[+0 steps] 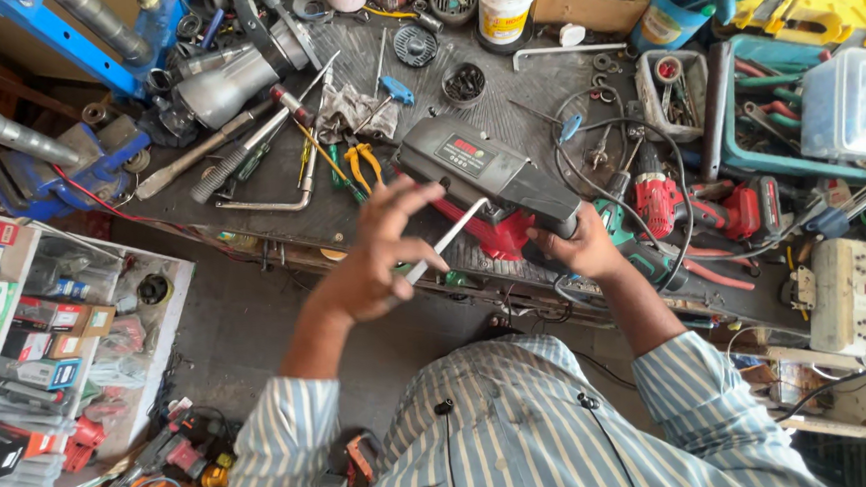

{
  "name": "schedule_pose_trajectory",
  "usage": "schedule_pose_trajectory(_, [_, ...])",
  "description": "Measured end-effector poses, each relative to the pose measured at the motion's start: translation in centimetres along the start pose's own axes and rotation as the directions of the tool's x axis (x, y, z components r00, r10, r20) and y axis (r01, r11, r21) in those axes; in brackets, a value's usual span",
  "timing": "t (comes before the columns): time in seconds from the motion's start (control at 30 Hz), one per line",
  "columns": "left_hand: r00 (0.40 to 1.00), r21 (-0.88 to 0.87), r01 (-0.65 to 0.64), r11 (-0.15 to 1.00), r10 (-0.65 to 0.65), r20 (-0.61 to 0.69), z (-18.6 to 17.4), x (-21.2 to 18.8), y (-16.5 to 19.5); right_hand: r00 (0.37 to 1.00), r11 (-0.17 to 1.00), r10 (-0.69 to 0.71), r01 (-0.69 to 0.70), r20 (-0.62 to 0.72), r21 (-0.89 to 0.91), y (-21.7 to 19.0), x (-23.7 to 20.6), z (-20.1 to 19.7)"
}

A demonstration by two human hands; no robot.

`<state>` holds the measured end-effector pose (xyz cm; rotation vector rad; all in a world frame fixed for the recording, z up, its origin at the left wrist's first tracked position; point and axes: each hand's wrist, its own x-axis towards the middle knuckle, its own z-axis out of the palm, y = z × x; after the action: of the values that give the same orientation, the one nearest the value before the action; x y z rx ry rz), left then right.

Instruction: The person uses an Allen key and a screwdriver to remove and tighten screws on a red and gray power tool. They rotate the tool to access different sides and fasteners, then place the tool on the workbench to continue the repair.

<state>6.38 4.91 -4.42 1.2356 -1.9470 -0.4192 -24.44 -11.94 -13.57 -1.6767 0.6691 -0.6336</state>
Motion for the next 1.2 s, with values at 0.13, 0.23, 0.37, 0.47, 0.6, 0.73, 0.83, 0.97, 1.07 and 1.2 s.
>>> schedule_pose_trajectory(0.13, [0.997, 0.164, 0.069, 0.984, -0.060, -0.057, -1.3, 1.2, -4.9, 1.000, 1.000, 0.022, -0.022, 0.003, 0.017, -0.6, 0.1, 0.2])
schedule_pose_trajectory(0.23, [0.992, 0.289, 0.079, 0.954, -0.047, -0.115, -0.4, 4.6, -6.6, 1.000, 1.000, -0.004, 0.004, -0.011, 0.012, -1.1, 0.2, 0.4])
schedule_pose_trajectory(0.37, [0.991, 0.415, 0.106, 0.904, -0.062, -0.117, 1.9, 9.3, -5.7, 1.000, 0.999, 0.006, -0.005, -0.024, 0.042, -1.2, 0.2, 0.5])
schedule_pose_trajectory(0.47, [0.990, 0.549, 0.141, 0.824, -0.108, -0.093, 2.9, 11.4, -4.0, 0.999, 1.000, 0.017, -0.017, -0.043, -0.009, -1.1, 0.2, 0.5])
schedule_pose_trajectory(0.6, [0.980, 0.612, 0.149, 0.777, -0.197, 0.012, 4.0, 13.5, -1.9, 0.999, 0.999, -0.013, 0.011, -0.047, -0.043, -0.6, 0.1, 0.7])
schedule_pose_trajectory(0.73, [0.999, 0.458, 0.031, 0.889, -0.045, 0.020, 6.2, 14.1, 1.0, 0.994, 0.991, -0.104, 0.100, -0.038, -0.087, 0.1, 0.3, 0.4])
schedule_pose_trajectory(0.83, [0.994, 0.362, -0.085, 0.928, 0.104, -0.035, 8.1, 12.4, 4.2, 0.909, 0.888, -0.418, 0.409, 0.005, -0.210, 0.6, 0.8, -0.2])
schedule_pose_trajectory(0.97, [0.971, 0.368, -0.146, 0.918, 0.204, -0.123, 9.5, 8.6, 7.7, 0.939, 0.916, -0.344, 0.341, 0.023, -0.211, 0.7, 0.8, -0.6])
schedule_pose_trajectory(1.07, [0.952, 0.328, -0.149, 0.933, 0.224, -0.206, 9.2, 5.4, 8.1, 0.984, 0.980, -0.179, 0.180, 0.028, -0.082, 0.2, 0.5, -0.5])
schedule_pose_trajectory(1.2, [0.906, 0.313, -0.133, 0.940, 0.244, -0.346, 8.2, 1.1, 5.3, 0.986, 0.986, 0.168, -0.168, -0.017, -0.024, -0.7, 0.3, -0.1])
